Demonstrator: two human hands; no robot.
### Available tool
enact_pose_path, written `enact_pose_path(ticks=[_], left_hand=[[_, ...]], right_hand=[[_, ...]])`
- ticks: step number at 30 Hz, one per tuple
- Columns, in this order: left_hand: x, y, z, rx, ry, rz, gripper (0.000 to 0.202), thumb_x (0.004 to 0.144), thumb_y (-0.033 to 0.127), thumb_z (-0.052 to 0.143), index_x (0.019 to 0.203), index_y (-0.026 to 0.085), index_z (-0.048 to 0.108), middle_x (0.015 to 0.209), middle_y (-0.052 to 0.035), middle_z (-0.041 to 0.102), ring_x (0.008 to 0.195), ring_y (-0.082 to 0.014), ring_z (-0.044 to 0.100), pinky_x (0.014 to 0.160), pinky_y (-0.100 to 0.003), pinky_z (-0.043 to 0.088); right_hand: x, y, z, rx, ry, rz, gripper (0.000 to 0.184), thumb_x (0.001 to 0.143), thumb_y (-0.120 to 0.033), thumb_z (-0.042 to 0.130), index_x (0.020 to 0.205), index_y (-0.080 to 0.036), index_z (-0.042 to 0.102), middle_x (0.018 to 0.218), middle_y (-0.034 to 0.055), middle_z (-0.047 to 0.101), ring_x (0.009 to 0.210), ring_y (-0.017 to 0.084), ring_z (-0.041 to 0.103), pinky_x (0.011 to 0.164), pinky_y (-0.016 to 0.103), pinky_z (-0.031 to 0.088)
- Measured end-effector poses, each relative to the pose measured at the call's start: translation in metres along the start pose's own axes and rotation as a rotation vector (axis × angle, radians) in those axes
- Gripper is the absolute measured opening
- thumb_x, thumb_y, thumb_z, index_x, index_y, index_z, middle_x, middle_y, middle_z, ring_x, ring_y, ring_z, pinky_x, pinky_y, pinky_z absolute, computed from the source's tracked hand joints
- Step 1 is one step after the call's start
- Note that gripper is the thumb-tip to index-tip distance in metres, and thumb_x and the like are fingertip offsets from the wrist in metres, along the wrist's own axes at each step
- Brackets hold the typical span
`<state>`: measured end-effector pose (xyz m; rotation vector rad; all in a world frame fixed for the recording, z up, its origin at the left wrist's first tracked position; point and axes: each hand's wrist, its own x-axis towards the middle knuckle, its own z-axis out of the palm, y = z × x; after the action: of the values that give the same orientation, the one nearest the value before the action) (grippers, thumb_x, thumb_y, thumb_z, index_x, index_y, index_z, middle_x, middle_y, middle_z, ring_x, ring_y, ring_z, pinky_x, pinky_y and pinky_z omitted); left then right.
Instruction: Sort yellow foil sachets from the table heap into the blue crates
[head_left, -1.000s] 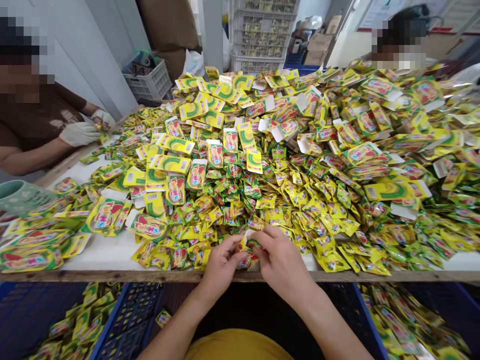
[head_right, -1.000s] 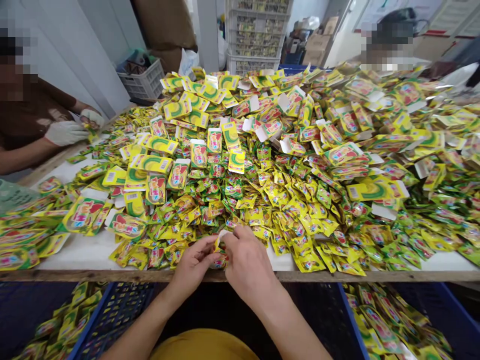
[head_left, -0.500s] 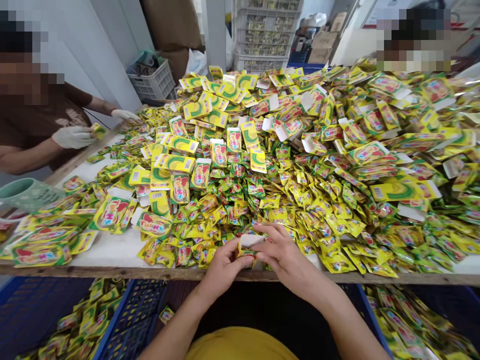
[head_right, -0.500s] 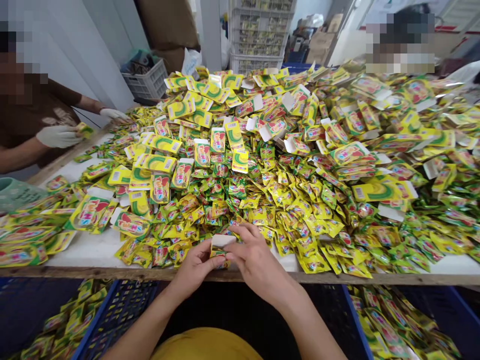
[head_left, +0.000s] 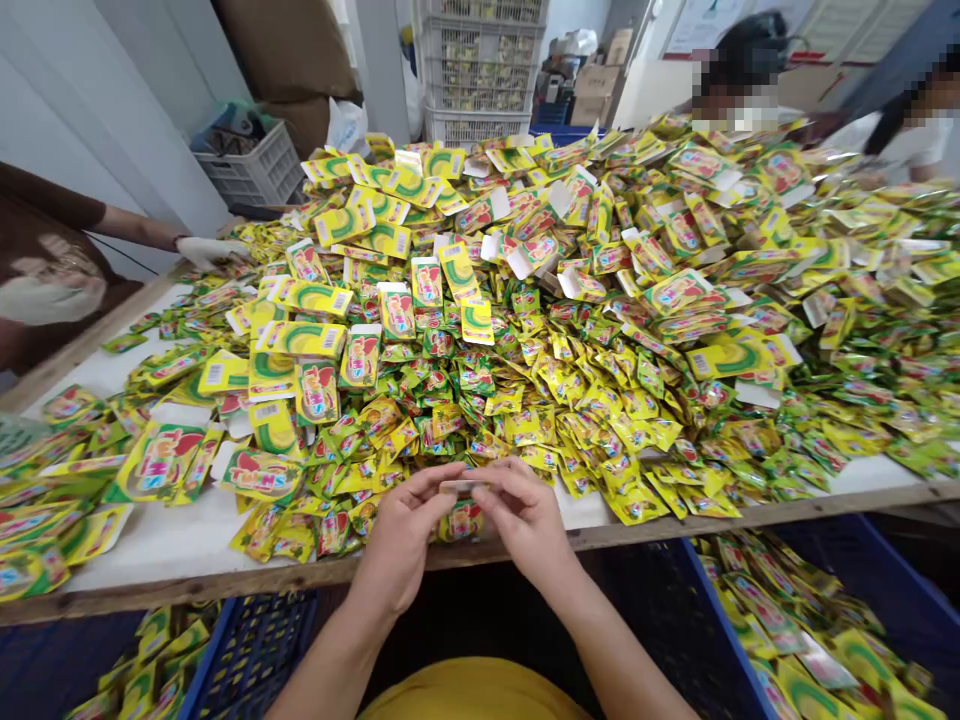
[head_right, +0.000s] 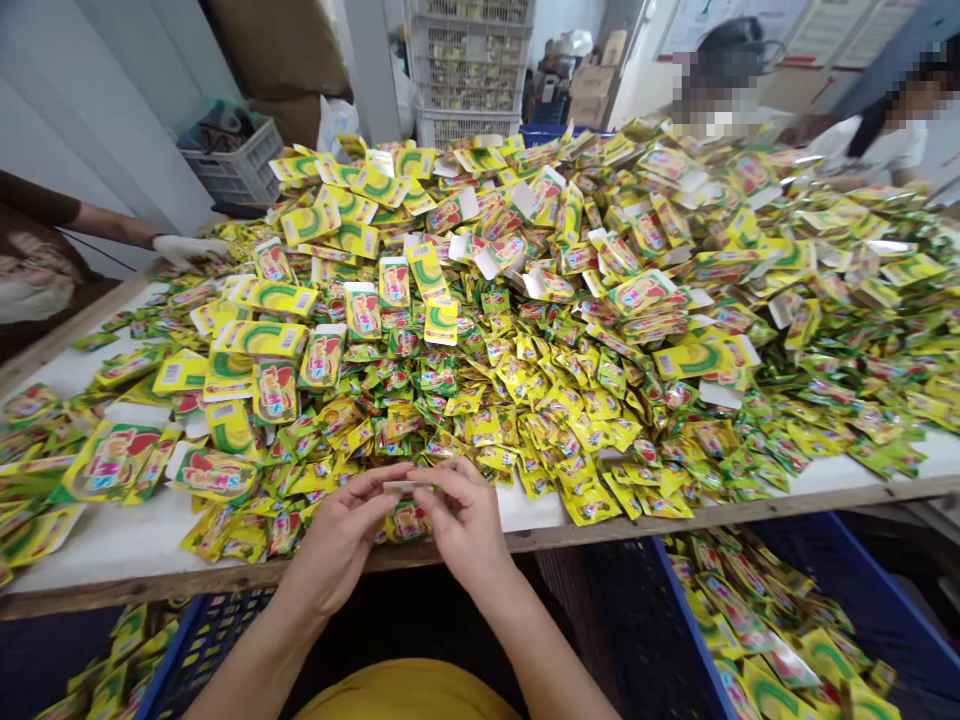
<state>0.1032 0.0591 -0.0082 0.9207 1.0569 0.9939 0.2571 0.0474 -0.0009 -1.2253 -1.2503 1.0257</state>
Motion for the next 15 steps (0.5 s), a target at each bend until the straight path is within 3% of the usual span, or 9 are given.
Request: enact_pose_path(ticks=[5, 8, 12, 15], left_hand=[[0.003, -0.007, -0.009, 0.261, 0.102, 0.168, 0.025, 0.077, 0.03, 0.069, 0.101, 0.022, 0.074, 0.106, -0.0044, 0.074, 0.1, -0.0227, 0.067, 0.094, -0.034, 0.05], [0.004, -0.007, -0.008, 0.329, 0.088, 0.207, 0.026, 0.079, 0.031, 0.067, 0.103, 0.022, 0.073, 0.106, -0.0043, 0.074, 0.098, -0.0216, 0.068, 0.089, -0.031, 0.053], [0.008, -0.005, -0.006, 0.386, 0.04, 0.294, 0.02, 0.082, 0.03, 0.065, 0.098, 0.021, 0.073, 0.094, -0.0041, 0.075, 0.085, -0.0194, 0.07, 0.079, -0.029, 0.056], [0.012, -0.005, -0.01, 0.471, -0.007, 0.448, 0.012, 0.082, 0.025, 0.065, 0.09, 0.022, 0.074, 0.092, -0.0043, 0.075, 0.086, -0.0189, 0.069, 0.082, -0.03, 0.054]], right_hand=[[0.013, 0.011, 0.001, 0.172, -0.054, 0.159, 0.018, 0.072, -0.036, 0.073, 0.082, -0.022, 0.077, 0.072, 0.0011, 0.06, 0.054, 0.01, 0.052, 0.042, 0.021, 0.044], [0.015, 0.013, 0.0, 0.215, -0.065, 0.221, 0.019, 0.066, -0.034, 0.078, 0.081, -0.021, 0.076, 0.066, -0.002, 0.057, 0.046, 0.007, 0.048, 0.037, 0.018, 0.041], [0.011, 0.012, -0.001, 0.188, -0.022, 0.187, 0.018, 0.067, -0.035, 0.078, 0.079, -0.021, 0.077, 0.075, 0.0002, 0.058, 0.053, 0.009, 0.054, 0.042, 0.021, 0.049], [0.005, 0.015, -0.003, 0.197, -0.01, 0.134, 0.016, 0.071, -0.036, 0.075, 0.081, -0.023, 0.078, 0.083, 0.0025, 0.058, 0.065, 0.013, 0.06, 0.053, 0.026, 0.057]])
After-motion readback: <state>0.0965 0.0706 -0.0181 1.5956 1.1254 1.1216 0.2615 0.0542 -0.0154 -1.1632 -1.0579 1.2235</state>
